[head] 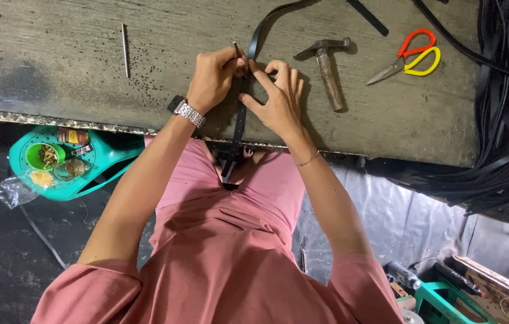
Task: The person is using a hammer and a punch tool to create holes in long, thin leather straps on a workbench.
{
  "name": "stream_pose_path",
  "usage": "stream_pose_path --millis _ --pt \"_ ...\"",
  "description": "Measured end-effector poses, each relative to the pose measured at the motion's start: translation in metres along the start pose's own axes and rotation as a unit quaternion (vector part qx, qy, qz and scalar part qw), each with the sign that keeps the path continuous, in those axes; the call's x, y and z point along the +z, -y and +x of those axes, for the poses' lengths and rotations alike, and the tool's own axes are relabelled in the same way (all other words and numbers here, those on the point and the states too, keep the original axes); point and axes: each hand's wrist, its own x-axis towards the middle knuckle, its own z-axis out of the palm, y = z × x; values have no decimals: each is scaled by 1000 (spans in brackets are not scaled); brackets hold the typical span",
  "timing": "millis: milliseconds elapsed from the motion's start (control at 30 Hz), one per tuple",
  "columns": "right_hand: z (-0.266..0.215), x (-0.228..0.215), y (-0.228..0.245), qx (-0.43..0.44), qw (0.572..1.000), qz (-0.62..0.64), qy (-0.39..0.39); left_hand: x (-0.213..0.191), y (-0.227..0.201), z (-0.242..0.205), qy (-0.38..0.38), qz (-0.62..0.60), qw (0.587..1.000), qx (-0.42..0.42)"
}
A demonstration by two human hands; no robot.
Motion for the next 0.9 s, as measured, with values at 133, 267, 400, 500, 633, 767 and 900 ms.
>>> stream_pose_path --millis 133,267,400,500,633,767,900 --pt "0 1 0 2 1000 -1 0 -1 2 0 5 -2 1000 0" --pt "0 2 -2 -3 1000 -3 -3 -1 3 1 11 -3 1000 -7" --pt "0 5 -5 7 1000 2 7 0 5 -1 9 -4 1000 -6" --pt "1 4 -4 10 1000 -6 10 0 6 0 5 5 1000 1" --pt "0 5 -4 13 1000 3 13 0 1 0 11 -14 999 -28" --pt "0 5 -3 17 1000 3 15 -1 1 -1 12 -27 999 -34" --pt "0 5 -4 23 999 5 24 -2 0 -1 13 -26 999 -20"
